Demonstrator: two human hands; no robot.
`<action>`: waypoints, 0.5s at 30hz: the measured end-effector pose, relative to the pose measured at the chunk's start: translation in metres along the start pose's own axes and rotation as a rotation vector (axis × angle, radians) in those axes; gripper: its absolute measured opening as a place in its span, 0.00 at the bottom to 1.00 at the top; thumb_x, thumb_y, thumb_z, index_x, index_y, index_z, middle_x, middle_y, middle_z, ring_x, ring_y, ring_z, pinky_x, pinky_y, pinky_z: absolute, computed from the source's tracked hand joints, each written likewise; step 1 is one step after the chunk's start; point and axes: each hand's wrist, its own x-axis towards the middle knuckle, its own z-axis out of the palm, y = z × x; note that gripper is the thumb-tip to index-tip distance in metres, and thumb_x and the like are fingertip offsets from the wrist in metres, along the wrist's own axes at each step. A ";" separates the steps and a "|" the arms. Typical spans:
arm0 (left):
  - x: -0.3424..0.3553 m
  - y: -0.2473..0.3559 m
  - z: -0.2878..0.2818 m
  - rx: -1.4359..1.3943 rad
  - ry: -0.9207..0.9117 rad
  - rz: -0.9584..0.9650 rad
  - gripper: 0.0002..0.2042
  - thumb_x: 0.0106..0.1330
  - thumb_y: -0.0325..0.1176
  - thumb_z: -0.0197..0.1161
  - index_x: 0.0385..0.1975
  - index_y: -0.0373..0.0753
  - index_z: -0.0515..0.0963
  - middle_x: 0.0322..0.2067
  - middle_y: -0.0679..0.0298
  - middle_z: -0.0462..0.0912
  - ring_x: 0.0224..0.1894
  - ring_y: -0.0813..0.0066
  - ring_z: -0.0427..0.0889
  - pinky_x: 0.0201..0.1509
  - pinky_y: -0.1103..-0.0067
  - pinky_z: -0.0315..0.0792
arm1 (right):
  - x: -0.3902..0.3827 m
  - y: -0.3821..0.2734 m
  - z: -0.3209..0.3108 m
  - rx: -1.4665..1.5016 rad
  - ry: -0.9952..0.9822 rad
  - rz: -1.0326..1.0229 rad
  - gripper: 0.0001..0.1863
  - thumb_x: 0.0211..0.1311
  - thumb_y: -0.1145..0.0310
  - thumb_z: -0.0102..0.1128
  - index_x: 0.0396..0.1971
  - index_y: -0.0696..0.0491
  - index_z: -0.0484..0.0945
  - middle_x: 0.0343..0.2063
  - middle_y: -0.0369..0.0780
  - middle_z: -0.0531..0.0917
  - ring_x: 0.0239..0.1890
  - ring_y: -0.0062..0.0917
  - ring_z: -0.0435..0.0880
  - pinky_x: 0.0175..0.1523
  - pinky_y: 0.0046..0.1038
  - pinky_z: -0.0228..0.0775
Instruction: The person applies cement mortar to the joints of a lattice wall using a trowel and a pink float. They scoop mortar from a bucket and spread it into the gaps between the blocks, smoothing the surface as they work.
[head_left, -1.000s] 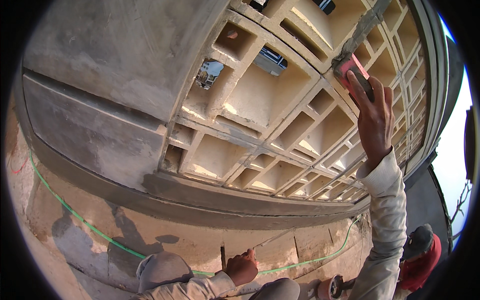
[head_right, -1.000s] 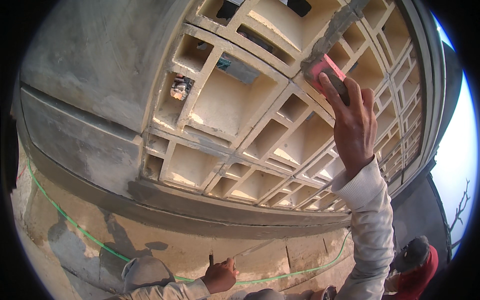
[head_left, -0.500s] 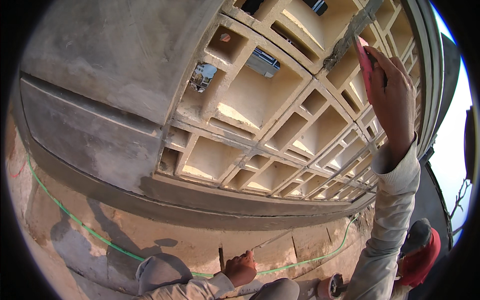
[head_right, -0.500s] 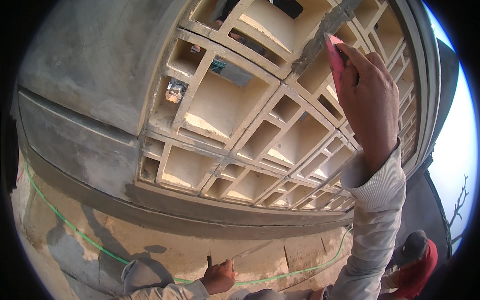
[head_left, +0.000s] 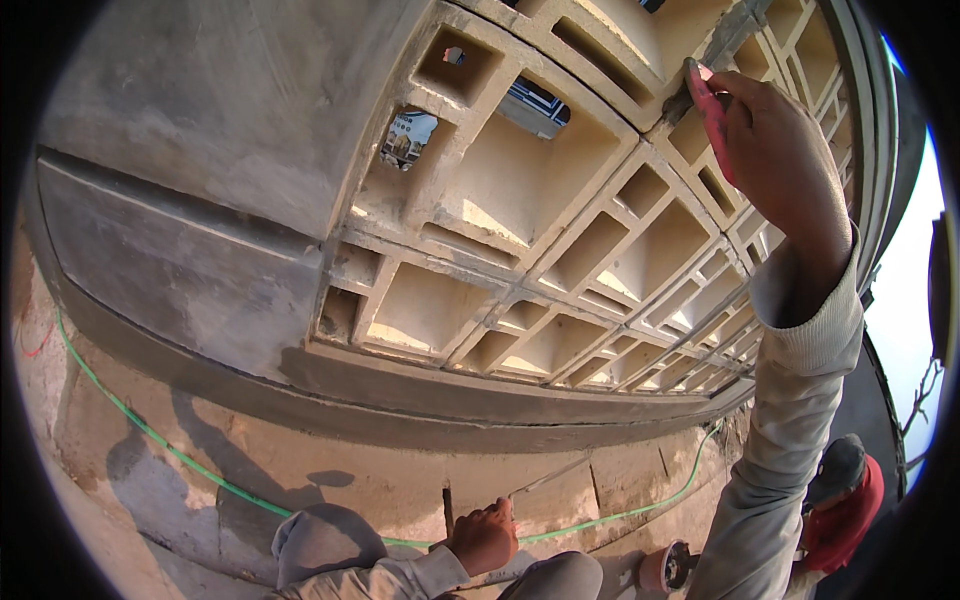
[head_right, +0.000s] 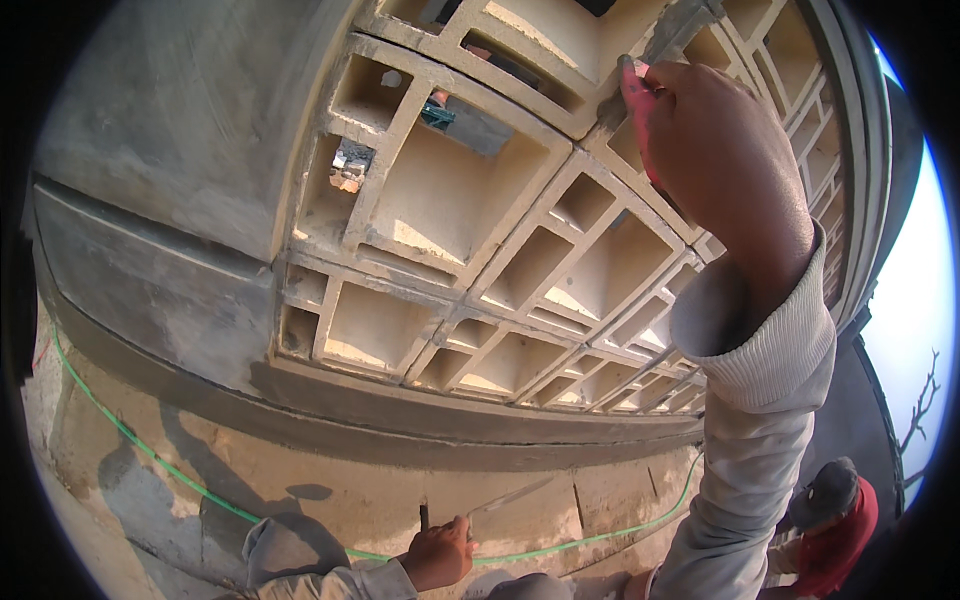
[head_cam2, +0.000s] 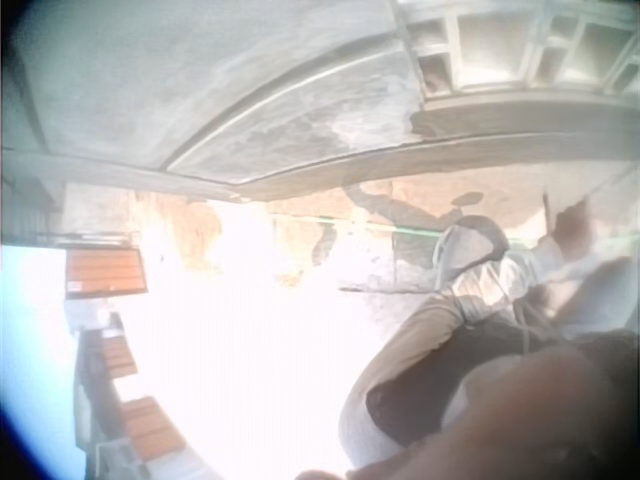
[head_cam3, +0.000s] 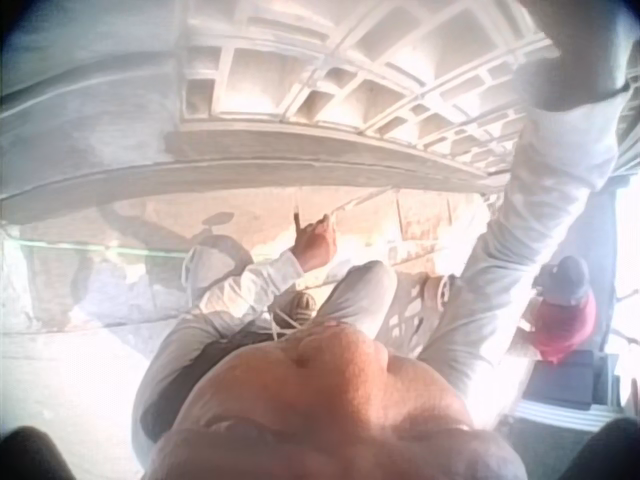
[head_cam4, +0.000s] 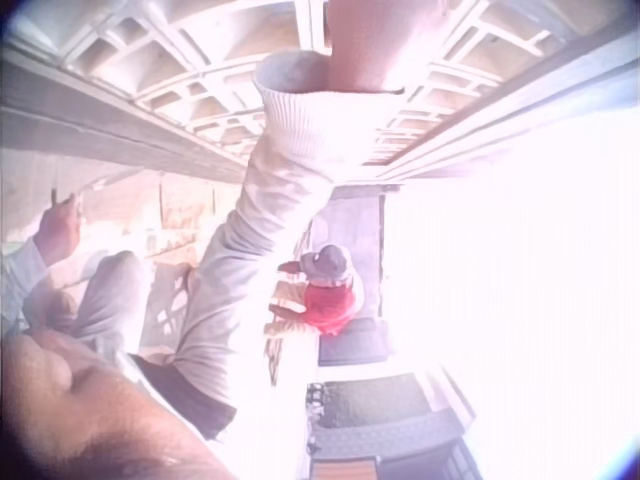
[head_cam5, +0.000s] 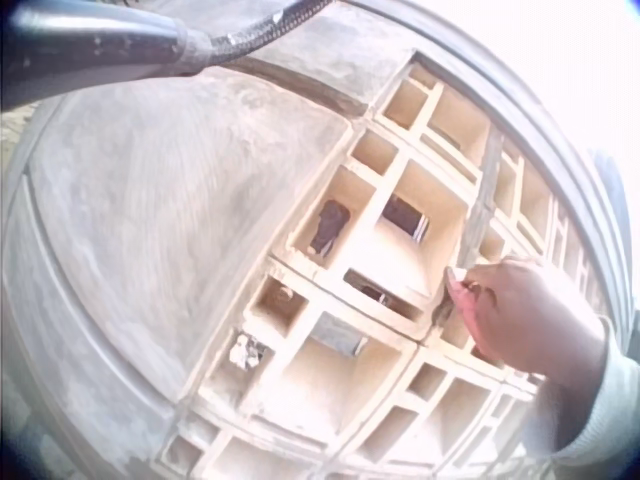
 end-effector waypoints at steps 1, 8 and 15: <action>-0.001 0.000 0.000 0.008 0.014 0.013 0.15 0.69 0.38 0.59 0.42 0.33 0.65 0.28 0.49 0.82 0.34 0.45 0.85 0.37 0.56 0.77 | -0.004 -0.003 -0.003 -0.002 -0.027 0.015 0.19 0.69 0.67 0.47 0.51 0.54 0.84 0.41 0.52 0.86 0.44 0.46 0.86 0.54 0.43 0.76; -0.003 0.010 -0.007 0.010 -0.020 -0.042 0.15 0.69 0.38 0.59 0.42 0.33 0.66 0.30 0.48 0.83 0.34 0.46 0.85 0.37 0.55 0.76 | -0.027 -0.001 0.012 0.081 -0.076 -0.084 0.19 0.70 0.70 0.44 0.53 0.54 0.82 0.38 0.50 0.85 0.39 0.45 0.84 0.49 0.39 0.75; -0.005 0.016 -0.014 -0.063 -0.051 -0.075 0.14 0.70 0.38 0.56 0.42 0.32 0.66 0.31 0.45 0.84 0.35 0.43 0.85 0.40 0.55 0.75 | -0.048 0.038 0.003 1.030 -0.337 0.220 0.20 0.72 0.68 0.45 0.56 0.56 0.81 0.39 0.41 0.87 0.36 0.23 0.85 0.47 0.23 0.76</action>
